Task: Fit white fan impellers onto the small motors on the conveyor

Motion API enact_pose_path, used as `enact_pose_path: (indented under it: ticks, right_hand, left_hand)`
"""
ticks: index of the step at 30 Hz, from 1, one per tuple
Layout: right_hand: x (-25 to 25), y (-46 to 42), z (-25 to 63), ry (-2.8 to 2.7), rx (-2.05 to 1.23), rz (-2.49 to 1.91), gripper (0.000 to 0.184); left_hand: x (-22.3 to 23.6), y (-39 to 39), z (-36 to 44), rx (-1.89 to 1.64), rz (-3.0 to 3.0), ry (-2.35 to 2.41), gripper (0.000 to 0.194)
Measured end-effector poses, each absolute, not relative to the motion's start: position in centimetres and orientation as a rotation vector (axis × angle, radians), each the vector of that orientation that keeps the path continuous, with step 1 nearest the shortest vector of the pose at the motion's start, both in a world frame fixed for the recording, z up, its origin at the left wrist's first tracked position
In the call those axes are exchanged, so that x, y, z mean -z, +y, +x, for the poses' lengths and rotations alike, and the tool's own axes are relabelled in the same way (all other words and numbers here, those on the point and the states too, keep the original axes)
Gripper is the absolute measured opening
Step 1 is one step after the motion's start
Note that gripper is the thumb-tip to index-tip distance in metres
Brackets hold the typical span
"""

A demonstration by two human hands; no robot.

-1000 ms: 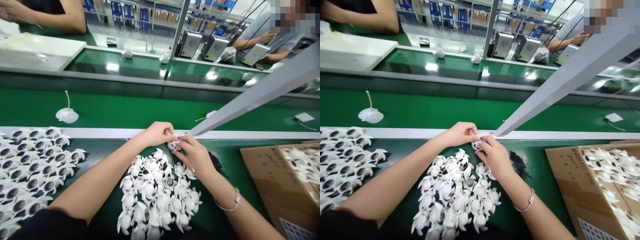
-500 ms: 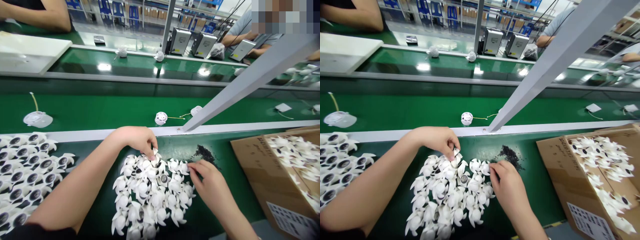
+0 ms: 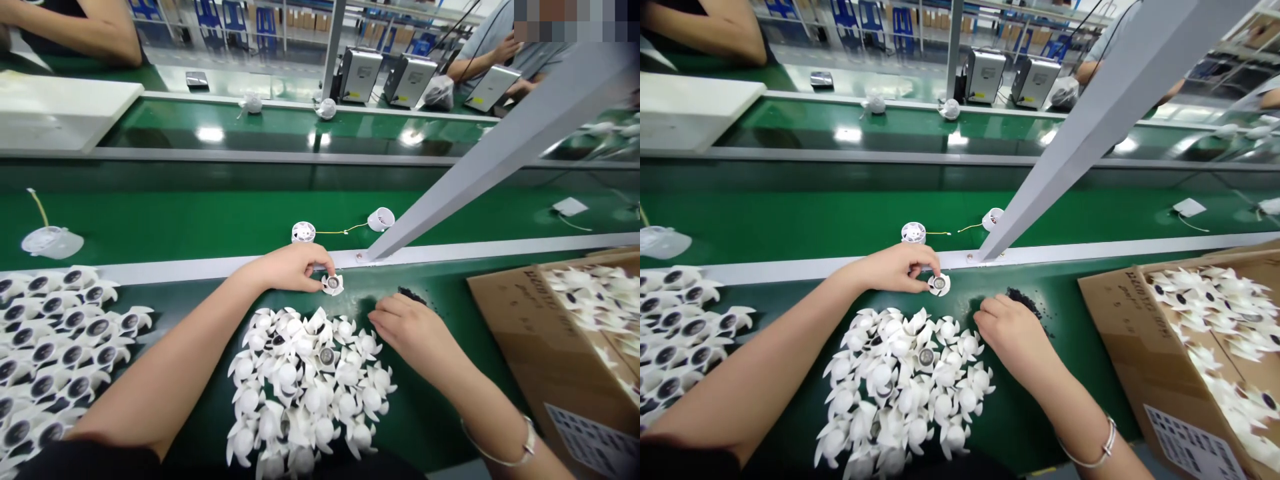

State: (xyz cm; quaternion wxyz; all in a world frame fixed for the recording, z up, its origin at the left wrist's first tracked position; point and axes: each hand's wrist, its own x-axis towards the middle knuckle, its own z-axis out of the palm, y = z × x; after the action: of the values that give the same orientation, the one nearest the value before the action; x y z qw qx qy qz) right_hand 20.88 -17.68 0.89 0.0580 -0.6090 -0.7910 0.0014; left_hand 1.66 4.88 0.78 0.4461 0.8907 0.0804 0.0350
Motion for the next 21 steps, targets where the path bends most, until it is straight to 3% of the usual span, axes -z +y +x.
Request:
enact_pose_path:
  ticks: [5, 13, 21]
  right_hand:
    - [-1.6, -16.1, 20.4, -2.635, 0.19, -1.793, 0.021]
    - [-1.6, -11.9, 18.4, -1.987, -0.339, -1.836, 0.011]
    - [-0.6, -10.2, 17.2, -2.254, 0.079, -1.891, 0.009]
  left_hand:
    - [-0.5, 4.8, 1.8, -0.152, 2.264, 0.191, 0.036]
    - [0.6, 4.7, 2.0, -0.226, 2.283, 0.176, 0.026]
    - [0.6, 4.6, 1.9, -0.249, 2.321, 0.171, 0.021]
